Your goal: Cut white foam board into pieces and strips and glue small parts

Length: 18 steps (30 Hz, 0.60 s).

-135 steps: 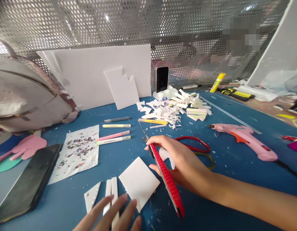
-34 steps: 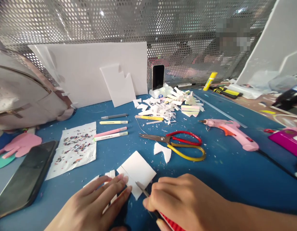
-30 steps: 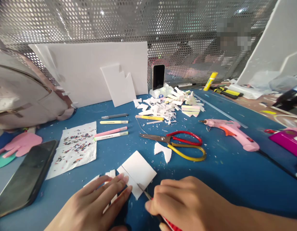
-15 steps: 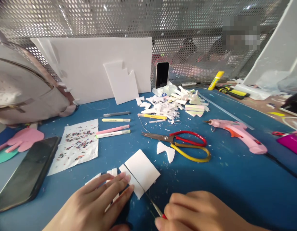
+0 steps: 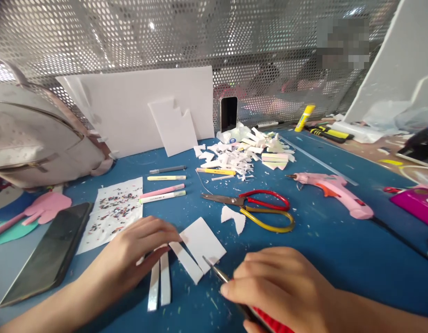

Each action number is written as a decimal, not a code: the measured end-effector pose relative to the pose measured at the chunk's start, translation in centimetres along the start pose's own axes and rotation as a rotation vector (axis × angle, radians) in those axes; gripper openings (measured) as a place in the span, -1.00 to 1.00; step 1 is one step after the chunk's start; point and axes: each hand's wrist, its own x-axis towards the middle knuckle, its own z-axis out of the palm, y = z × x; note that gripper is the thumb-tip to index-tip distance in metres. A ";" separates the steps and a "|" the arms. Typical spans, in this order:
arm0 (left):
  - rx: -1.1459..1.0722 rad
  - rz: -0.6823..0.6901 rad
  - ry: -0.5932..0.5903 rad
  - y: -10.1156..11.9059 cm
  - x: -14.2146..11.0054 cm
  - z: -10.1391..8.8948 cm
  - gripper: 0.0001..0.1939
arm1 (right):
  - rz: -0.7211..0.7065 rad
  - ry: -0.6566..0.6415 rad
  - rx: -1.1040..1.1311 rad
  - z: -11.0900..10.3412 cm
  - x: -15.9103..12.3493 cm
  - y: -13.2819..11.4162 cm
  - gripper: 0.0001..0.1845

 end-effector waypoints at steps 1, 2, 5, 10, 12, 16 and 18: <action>0.014 0.020 -0.032 -0.1 0.3 0.0 -0.70 | -0.013 -0.048 0.012 -0.2 0.6 0.1 -0.64; 0.030 0.045 -0.058 -0.1 0.5 0.0 -0.71 | -0.036 -0.080 0.024 -0.4 1.2 0.2 -0.62; 0.082 0.103 -0.098 0.0 1.3 -0.1 -0.76 | -0.081 -0.087 0.037 -0.5 2.1 0.7 -0.60; 0.080 0.179 -0.142 -0.2 1.9 -0.6 -0.75 | -0.073 -0.078 0.029 -0.3 2.0 0.7 -0.60; 0.077 0.188 -0.169 -0.3 2.0 -0.8 -0.77 | -0.069 -0.065 0.036 -0.2 1.8 0.7 -0.60; 0.090 0.206 -0.205 -0.3 2.2 -1.1 -0.79 | -0.076 -0.067 0.071 0.1 1.3 1.2 -0.61; 0.112 0.220 -0.196 -0.3 2.1 -1.3 -0.78 | -0.074 -0.088 0.081 0.2 1.1 1.5 -0.62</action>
